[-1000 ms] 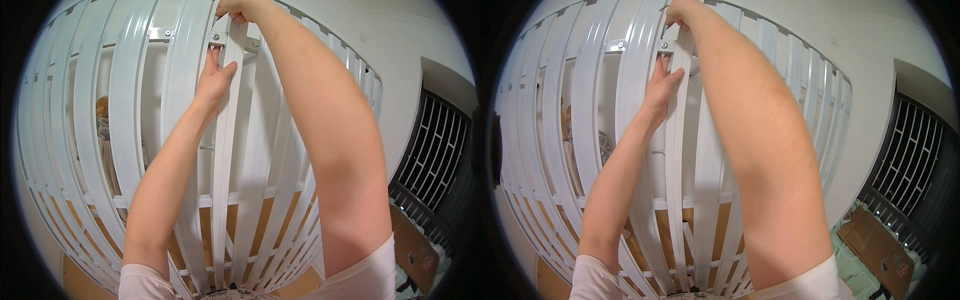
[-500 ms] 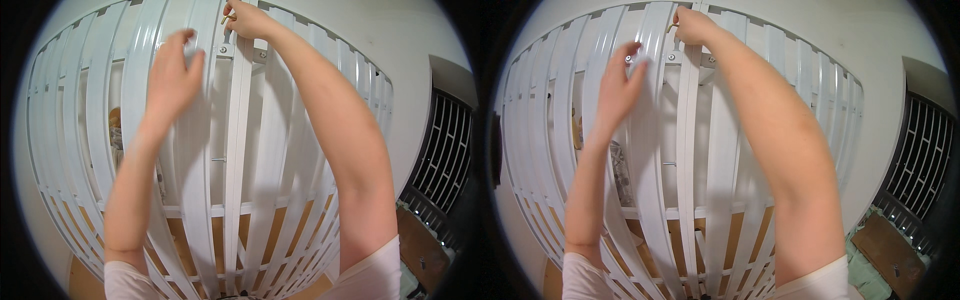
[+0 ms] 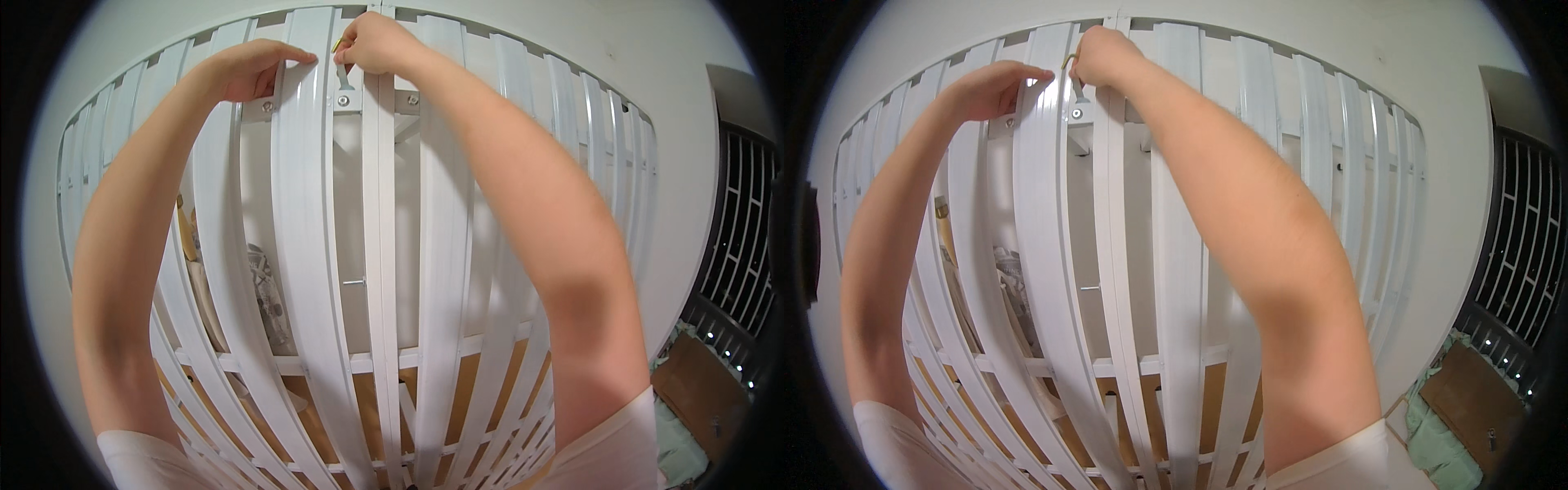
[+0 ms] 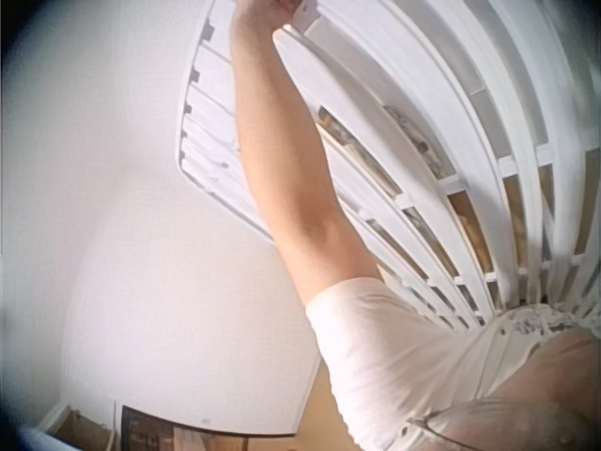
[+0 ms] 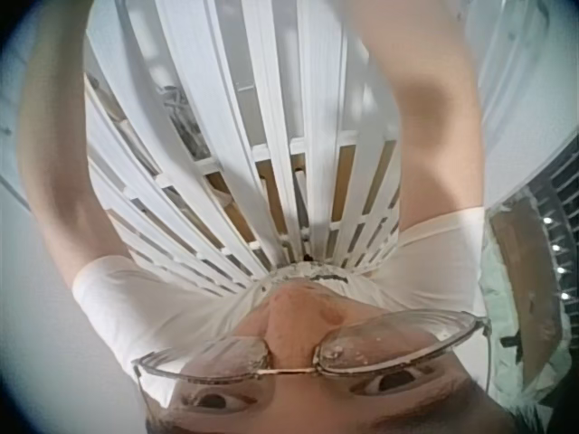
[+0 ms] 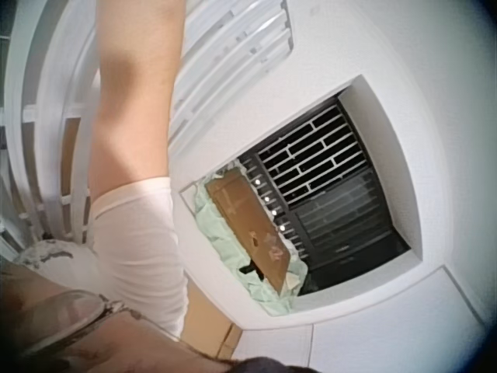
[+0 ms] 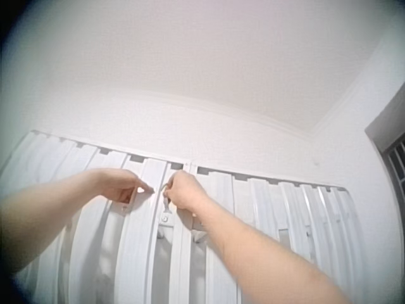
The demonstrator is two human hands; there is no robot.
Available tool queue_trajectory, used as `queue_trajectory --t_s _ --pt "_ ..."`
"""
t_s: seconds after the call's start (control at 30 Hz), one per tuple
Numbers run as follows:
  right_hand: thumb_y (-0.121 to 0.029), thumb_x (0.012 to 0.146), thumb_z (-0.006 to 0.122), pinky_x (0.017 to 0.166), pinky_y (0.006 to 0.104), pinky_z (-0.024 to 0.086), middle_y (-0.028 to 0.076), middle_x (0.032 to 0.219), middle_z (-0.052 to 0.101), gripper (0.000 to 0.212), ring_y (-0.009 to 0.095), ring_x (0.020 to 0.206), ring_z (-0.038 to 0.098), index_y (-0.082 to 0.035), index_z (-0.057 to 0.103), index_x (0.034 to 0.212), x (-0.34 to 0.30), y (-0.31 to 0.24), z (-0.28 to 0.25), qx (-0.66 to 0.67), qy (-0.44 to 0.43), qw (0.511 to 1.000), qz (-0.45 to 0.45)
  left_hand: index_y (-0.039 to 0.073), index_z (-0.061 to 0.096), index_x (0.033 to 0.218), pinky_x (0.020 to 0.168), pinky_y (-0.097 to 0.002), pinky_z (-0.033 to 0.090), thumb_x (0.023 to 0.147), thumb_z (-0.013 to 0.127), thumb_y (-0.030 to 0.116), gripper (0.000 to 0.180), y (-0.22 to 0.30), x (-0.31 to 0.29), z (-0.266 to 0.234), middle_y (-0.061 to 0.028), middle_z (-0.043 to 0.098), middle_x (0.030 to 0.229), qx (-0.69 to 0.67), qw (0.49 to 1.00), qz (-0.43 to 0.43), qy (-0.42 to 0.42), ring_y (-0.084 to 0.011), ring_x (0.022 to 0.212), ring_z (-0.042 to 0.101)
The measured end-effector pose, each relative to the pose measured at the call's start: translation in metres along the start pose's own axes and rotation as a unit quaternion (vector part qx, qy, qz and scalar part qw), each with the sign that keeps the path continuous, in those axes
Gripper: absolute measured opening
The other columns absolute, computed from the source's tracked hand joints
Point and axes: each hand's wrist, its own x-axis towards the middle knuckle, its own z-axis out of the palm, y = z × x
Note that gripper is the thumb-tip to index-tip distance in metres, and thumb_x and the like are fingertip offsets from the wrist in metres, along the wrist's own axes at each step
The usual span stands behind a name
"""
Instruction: The person uses a wrench to tighten bolts on a white slatted wooden structure, likely a bed frame. They systematically move along the frame, securing the joints with the tool.
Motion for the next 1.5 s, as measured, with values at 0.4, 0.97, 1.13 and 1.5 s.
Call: queue_trajectory --t_s 0.4,0.97,1.13,1.5 --pt "-0.003 0.084 0.066 0.08 0.0451 0.061 0.018 0.106 0.075 0.021 0.035 0.099 0.073 -0.001 0.073 0.104 -0.016 -0.008 0.0 -0.029 -0.031 0.998 0.037 0.006 0.072 0.106 0.088 -0.0472 0.052 0.101 0.055 0.041 0.039 0.061 0.065 0.012 -0.017 0.072 0.106 0.495 0.708 0.435 0.254 -0.0359 0.099 0.068" --pt "-0.016 0.084 0.073 0.082 0.0435 0.059 0.015 0.097 0.075 0.019 0.032 0.091 0.073 -0.005 0.077 0.1 -0.008 0.015 0.009 0.058 0.052 0.997 -0.016 0.003 0.07 0.116 0.09 -0.0336 0.053 0.092 0.066 0.018 0.029 0.022 0.008 0.033 -0.0072 0.076 0.099 0.343 0.874 0.329 0.105 -0.0199 0.095 0.071" --pt "-0.011 0.083 0.071 0.082 0.0464 0.057 0.03 0.09 0.072 0.018 0.042 0.089 0.073 0.003 0.078 0.092 -0.031 0.011 0.004 0.185 0.154 0.969 -0.061 0.002 0.068 0.127 0.099 -0.0345 0.056 0.099 0.065 0.006 0.028 0.028 0.007 0.033 -0.0092 0.076 0.106 0.405 0.868 0.288 0.015 -0.0168 0.096 0.072" --pt "-0.021 0.11 0.048 0.091 0.0413 0.055 0.015 0.116 0.071 0.035 0.021 0.1 0.069 0.004 0.06 0.131 -0.172 -0.049 0.071 0.579 0.268 0.769 0.027 0.001 0.078 0.102 0.079 -0.0274 0.058 0.094 0.072 0.01 0.013 0.062 0.001 0.032 -0.0068 0.077 0.095 0.409 0.897 0.168 -0.006 -0.0126 0.086 0.072"
